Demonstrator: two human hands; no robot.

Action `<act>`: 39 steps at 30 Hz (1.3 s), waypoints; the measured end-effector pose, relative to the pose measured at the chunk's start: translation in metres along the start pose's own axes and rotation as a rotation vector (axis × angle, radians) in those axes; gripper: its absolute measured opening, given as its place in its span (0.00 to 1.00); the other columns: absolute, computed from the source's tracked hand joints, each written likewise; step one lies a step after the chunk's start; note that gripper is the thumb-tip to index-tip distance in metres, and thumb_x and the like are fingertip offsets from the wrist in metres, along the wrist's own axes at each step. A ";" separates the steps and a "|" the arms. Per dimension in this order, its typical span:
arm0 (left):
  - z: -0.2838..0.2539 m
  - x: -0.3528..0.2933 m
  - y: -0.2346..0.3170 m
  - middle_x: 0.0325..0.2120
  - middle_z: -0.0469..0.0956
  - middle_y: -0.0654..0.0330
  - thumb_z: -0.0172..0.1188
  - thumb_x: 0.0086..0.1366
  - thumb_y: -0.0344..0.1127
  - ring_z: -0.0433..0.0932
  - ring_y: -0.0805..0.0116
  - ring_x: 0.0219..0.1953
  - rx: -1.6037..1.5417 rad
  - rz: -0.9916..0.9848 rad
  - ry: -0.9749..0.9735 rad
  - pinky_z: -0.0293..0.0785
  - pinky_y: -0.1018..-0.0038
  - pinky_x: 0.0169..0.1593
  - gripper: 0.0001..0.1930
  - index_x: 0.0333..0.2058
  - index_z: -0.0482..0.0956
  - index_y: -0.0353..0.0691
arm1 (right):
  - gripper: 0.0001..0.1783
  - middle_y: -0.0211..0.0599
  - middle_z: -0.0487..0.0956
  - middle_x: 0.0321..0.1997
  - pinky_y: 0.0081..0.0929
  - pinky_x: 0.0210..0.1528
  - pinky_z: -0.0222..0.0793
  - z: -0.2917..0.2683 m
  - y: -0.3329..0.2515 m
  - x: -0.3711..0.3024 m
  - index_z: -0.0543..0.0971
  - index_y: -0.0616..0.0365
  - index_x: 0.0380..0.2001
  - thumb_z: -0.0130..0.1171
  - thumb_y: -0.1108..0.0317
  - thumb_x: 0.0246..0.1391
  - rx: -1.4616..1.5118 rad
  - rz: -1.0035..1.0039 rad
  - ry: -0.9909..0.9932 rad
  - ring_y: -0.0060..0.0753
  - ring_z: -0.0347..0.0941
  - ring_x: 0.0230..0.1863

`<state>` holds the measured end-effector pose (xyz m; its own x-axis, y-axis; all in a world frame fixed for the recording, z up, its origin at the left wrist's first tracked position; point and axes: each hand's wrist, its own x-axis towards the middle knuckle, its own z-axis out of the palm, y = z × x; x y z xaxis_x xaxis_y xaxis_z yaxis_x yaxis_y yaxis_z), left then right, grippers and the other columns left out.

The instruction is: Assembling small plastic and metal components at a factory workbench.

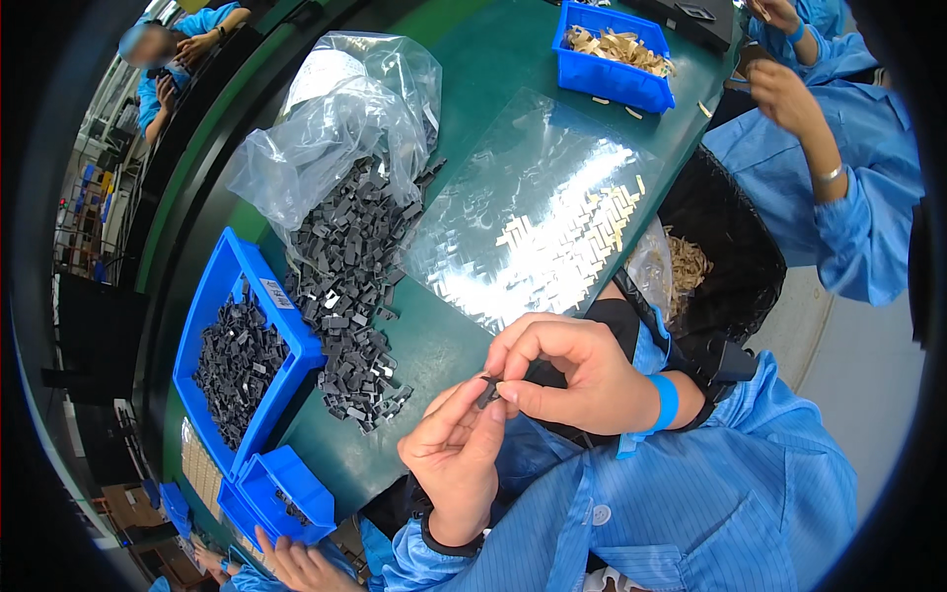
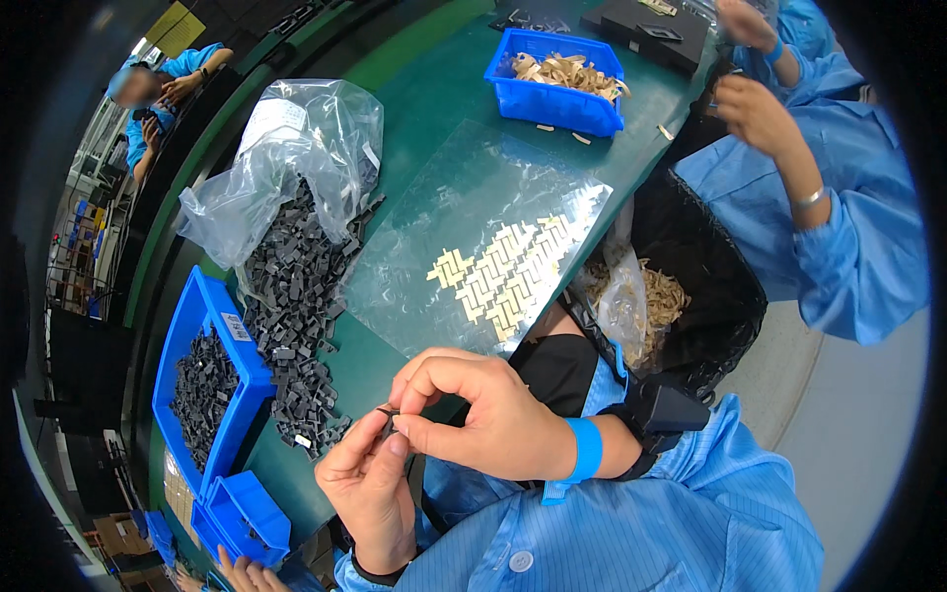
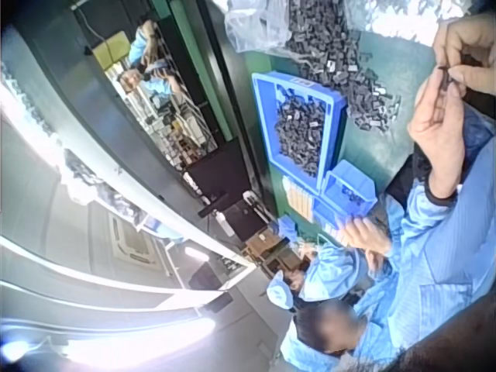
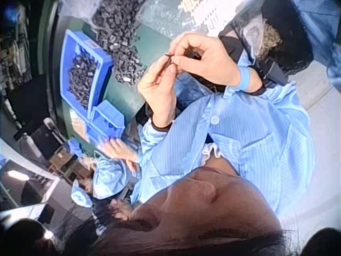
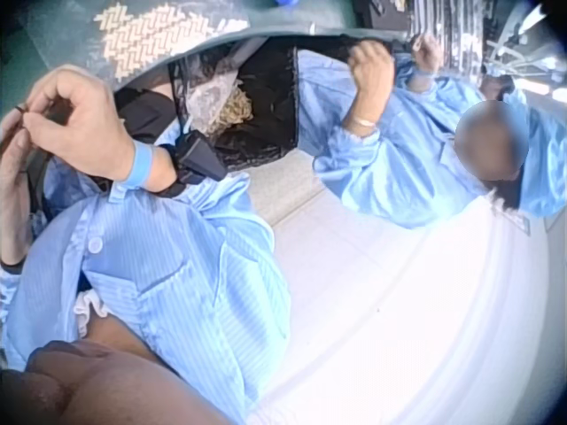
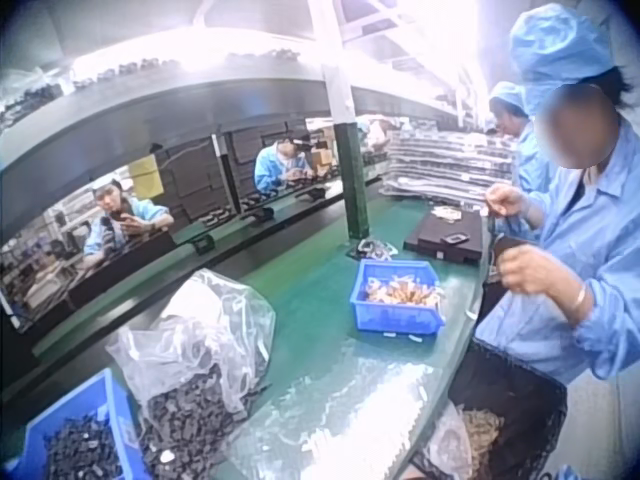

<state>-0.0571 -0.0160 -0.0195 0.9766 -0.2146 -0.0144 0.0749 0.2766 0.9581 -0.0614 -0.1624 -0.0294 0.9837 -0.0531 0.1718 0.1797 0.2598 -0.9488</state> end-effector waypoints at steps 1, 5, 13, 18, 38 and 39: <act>0.001 0.000 0.001 0.38 0.74 0.48 0.55 0.53 0.14 0.77 0.67 0.34 -0.015 -0.010 0.000 0.75 0.75 0.41 0.14 0.41 0.73 0.24 | 0.06 0.37 0.74 0.32 0.22 0.39 0.66 0.000 0.000 0.000 0.71 0.62 0.23 0.60 0.76 0.42 -0.001 -0.001 0.000 0.27 0.71 0.35; 0.000 -0.001 0.002 0.38 0.74 0.48 0.55 0.53 0.14 0.77 0.68 0.34 -0.084 -0.076 0.010 0.75 0.75 0.41 0.14 0.41 0.73 0.24 | 0.06 0.37 0.74 0.32 0.22 0.38 0.67 0.000 0.001 -0.001 0.71 0.62 0.23 0.59 0.76 0.43 -0.054 -0.048 0.015 0.27 0.71 0.35; 0.001 0.000 0.002 0.35 0.75 0.49 0.53 0.55 0.17 0.77 0.66 0.33 -0.158 -0.136 0.034 0.75 0.74 0.40 0.12 0.40 0.74 0.26 | 0.05 0.36 0.74 0.32 0.20 0.37 0.67 0.005 0.003 -0.004 0.72 0.62 0.23 0.59 0.76 0.43 0.027 -0.017 0.065 0.26 0.72 0.34; 0.000 0.000 0.003 0.34 0.76 0.49 0.53 0.56 0.19 0.77 0.66 0.32 -0.197 -0.172 0.023 0.75 0.74 0.39 0.10 0.38 0.75 0.27 | 0.05 0.36 0.75 0.32 0.20 0.37 0.67 0.008 0.004 -0.006 0.72 0.61 0.22 0.59 0.75 0.43 0.070 0.025 0.091 0.26 0.72 0.34; 0.001 0.002 -0.002 0.29 0.77 0.49 0.55 0.56 0.22 0.78 0.65 0.28 -0.147 -0.094 -0.009 0.76 0.74 0.34 0.11 0.39 0.72 0.28 | 0.06 0.33 0.72 0.33 0.17 0.37 0.65 -0.007 0.011 0.002 0.72 0.62 0.28 0.58 0.73 0.49 0.345 0.166 -0.122 0.18 0.70 0.34; 0.001 0.002 -0.001 0.29 0.77 0.49 0.55 0.56 0.22 0.78 0.65 0.28 -0.147 -0.095 -0.010 0.76 0.74 0.34 0.11 0.39 0.72 0.28 | 0.06 0.33 0.73 0.32 0.16 0.36 0.65 -0.008 0.012 0.003 0.71 0.62 0.29 0.58 0.72 0.49 0.299 0.135 -0.151 0.18 0.70 0.33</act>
<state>-0.0555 -0.0173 -0.0201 0.9617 -0.2557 -0.0991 0.1961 0.3884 0.9004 -0.0561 -0.1671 -0.0423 0.9844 0.1381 0.1090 0.0202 0.5268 -0.8497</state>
